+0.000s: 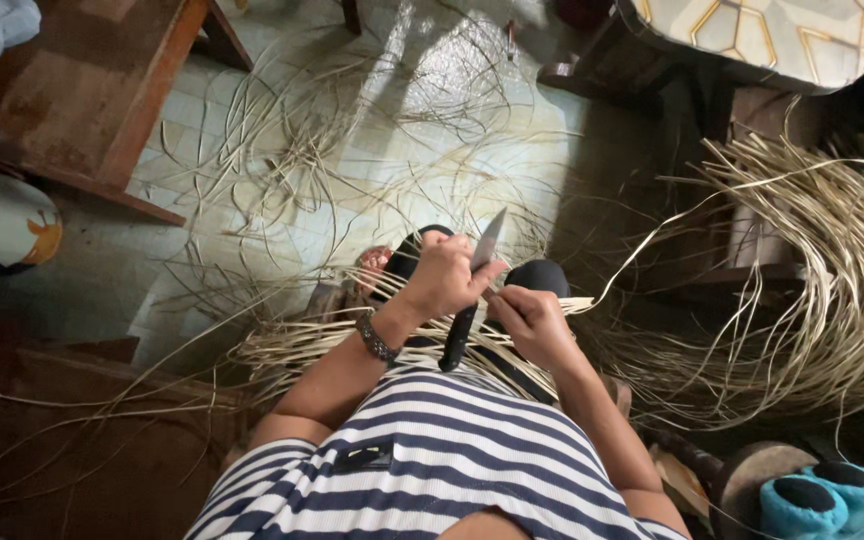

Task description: The person sits on the floor and uses a knife to split long dried plant strips into thinner strands. They repeatedly pull strips from a bundle, hold them against their lap, and scrape the knife along the length to separate fibers, discarding the split pieces onto the floor.

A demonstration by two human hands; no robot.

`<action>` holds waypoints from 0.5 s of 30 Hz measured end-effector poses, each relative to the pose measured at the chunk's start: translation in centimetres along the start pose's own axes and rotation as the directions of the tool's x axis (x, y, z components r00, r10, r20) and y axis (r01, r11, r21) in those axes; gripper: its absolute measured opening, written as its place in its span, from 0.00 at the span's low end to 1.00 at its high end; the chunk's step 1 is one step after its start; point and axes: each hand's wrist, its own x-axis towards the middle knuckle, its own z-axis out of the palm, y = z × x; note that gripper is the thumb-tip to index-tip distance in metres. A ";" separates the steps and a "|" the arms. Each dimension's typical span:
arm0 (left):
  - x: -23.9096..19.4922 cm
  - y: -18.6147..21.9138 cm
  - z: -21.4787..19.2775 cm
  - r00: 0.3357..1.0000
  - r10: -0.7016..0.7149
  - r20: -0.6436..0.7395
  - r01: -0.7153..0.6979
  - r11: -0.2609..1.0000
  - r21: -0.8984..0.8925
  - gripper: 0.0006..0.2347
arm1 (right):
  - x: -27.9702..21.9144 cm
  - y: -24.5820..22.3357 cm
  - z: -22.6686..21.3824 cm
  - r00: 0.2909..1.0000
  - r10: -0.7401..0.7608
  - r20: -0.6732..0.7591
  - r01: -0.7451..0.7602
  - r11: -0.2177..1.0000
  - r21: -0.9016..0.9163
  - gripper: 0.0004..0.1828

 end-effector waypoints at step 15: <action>1.3 -8.7 -1.6 0.994 -0.097 -0.058 0.108 0.971 0.214 0.26 | -4.0 -3.7 -4.4 0.999 0.009 -0.038 0.006 0.920 0.392 0.15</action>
